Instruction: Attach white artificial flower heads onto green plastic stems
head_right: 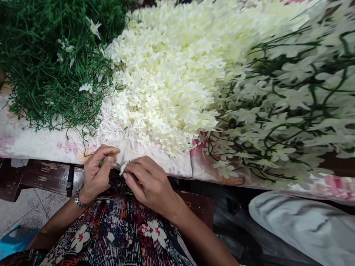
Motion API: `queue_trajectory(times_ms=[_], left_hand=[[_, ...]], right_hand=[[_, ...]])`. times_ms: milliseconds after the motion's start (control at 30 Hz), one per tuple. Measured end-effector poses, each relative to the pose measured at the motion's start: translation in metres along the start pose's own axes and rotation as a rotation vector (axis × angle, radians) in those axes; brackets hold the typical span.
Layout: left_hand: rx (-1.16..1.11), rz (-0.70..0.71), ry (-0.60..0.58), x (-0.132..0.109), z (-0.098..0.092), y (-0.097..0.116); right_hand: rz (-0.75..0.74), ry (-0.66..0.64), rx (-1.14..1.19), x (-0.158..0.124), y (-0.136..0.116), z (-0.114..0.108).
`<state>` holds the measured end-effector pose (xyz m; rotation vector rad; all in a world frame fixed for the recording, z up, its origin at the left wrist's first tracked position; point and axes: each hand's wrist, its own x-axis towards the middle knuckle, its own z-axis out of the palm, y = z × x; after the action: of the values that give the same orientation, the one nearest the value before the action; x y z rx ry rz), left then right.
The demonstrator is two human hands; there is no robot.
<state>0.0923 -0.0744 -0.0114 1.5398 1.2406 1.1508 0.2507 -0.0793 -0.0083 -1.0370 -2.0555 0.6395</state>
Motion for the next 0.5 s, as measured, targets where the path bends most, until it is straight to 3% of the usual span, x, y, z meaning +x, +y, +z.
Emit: queue_trajectory(times_ms=[100, 167, 233, 367, 500], left_hand=[[0.043, -0.02, -0.067, 0.003, 0.002, 0.003], [0.043, -0.055, -0.182, 0.005, 0.002, 0.005], [0.059, -0.08, -0.293, 0.008, 0.003, 0.008], [0.13, -0.06, -0.436, 0.01, 0.003, 0.014], [0.145, -0.046, -0.438, 0.005, 0.003, 0.016]], right_hand=[[0.013, 0.022, -0.011, 0.0, 0.001, -0.015], [0.024, 0.085, -0.008, 0.005, 0.0, -0.024], [-0.022, 0.053, 0.008, 0.014, -0.001, -0.029], [-0.144, -0.151, 0.023, 0.026, -0.002, -0.024], [-0.113, -0.107, 0.071, 0.019, -0.001, -0.012]])
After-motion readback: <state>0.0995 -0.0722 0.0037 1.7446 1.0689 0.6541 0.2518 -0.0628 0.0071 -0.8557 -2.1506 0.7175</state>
